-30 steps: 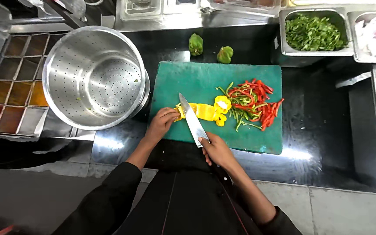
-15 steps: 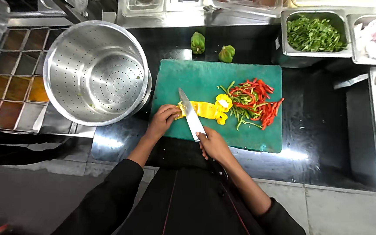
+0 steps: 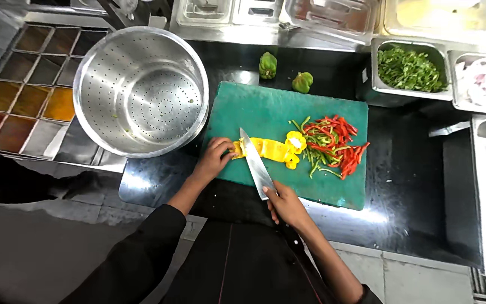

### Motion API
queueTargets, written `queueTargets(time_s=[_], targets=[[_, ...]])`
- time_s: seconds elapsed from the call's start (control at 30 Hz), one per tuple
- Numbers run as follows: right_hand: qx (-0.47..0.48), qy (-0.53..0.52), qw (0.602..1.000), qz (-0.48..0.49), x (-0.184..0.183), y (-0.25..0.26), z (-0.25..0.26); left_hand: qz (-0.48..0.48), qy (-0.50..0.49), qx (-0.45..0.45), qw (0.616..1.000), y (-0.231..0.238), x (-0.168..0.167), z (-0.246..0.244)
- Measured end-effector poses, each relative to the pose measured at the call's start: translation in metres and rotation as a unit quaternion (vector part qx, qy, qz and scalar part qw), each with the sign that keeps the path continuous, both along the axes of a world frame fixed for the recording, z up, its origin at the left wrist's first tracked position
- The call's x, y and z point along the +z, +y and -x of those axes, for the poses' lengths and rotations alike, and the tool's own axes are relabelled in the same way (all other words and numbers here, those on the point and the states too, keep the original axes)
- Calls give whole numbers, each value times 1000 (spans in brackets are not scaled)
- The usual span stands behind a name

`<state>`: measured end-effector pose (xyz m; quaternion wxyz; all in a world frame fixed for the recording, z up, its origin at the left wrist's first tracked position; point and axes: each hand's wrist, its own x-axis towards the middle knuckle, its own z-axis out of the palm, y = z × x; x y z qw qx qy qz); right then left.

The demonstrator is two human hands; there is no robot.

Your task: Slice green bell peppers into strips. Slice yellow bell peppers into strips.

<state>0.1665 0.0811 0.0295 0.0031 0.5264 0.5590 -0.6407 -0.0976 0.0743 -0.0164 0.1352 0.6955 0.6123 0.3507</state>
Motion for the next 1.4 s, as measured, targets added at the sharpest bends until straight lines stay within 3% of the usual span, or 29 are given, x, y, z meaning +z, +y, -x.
queueTargets(time_s=[0.27, 0.8, 1.4], targets=[[-25, 31, 999, 0, -1, 9, 15, 11, 8, -47, 999, -3, 0, 7], [26, -62, 997, -39, 6, -12, 10, -4, -8, -36, 999, -6, -5, 9], [2, -42, 996, -82, 5, 25, 66, 1, -31, -54, 998, -5, -3, 13]])
